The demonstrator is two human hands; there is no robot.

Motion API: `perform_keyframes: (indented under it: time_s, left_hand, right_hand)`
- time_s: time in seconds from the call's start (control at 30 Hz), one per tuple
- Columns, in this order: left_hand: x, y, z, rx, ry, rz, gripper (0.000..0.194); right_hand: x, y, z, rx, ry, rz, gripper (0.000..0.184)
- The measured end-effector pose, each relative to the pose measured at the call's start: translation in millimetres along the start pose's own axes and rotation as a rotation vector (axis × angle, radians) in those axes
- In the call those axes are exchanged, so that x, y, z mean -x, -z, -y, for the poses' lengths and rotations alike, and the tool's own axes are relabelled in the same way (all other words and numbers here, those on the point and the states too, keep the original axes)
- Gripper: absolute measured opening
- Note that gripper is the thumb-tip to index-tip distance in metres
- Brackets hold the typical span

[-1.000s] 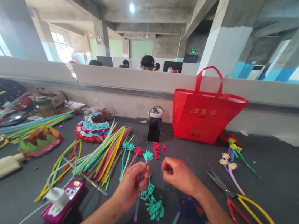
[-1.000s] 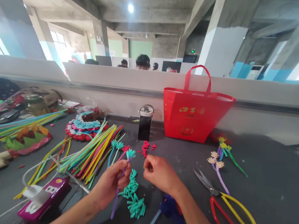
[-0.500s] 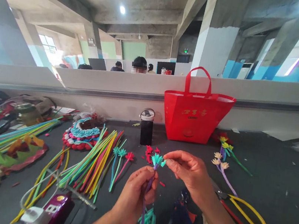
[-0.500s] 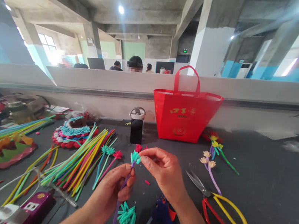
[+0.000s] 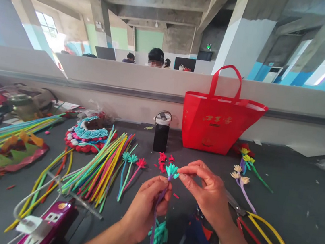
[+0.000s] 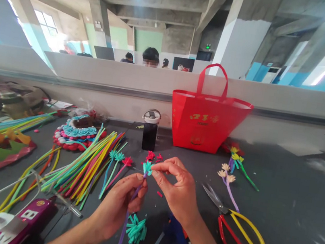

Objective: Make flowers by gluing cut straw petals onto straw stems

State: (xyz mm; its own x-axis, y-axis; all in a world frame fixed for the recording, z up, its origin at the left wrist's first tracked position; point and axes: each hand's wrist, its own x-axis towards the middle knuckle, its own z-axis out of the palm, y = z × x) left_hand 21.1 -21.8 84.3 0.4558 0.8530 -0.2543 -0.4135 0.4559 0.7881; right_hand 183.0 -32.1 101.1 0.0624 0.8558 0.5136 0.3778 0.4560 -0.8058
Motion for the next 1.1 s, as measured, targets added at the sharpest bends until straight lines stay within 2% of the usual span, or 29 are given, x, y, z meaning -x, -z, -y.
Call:
perform_keyframes:
  time_s: [0.27, 0.33, 0.47, 0.63, 0.77, 0.93, 1.1]
  left_hand:
    - [-3.9, -2.3, -1.6, 0.013, 0.014, 0.041, 0.016]
    - [-5.0, -1.9, -1.8, 0.019, 0.009, 0.044, 0.016]
    - [-6.7, -1.0, -7.0, 0.057, -0.083, 0.048, 0.017]
    - [-7.3, -2.3, -16.7, 0.100, -0.224, 0.108, 0.011]
    - [-8.3, -3.4, -13.2, 0.090, -0.198, 0.128, 0.012]
    - [-14.7, -0.3, -5.4, 0.072, -0.171, 0.098, 0.013]
    - [-22.1, 0.9, -9.2, 0.109, -0.179, 0.047, 0.012]
  right_hand:
    - [0.3, 0.8, -0.7, 0.024, -0.014, -0.034, 0.005]
    - [-0.8, 4.3, -0.3, 0.007, -0.032, -0.004, 0.005]
    - [-4.1, 12.0, 1.9, -0.039, -0.104, 0.082, 0.007]
    - [-6.8, 10.6, 3.5, -0.002, -0.117, 0.103, 0.008]
    - [-7.5, 6.4, -0.2, 0.014, -0.162, 0.089, 0.010]
    - [-9.5, 10.2, -5.0, 0.069, -0.174, 0.017, 0.011]
    - [-10.3, 12.3, -5.6, 0.056, -0.132, 0.075, 0.011]
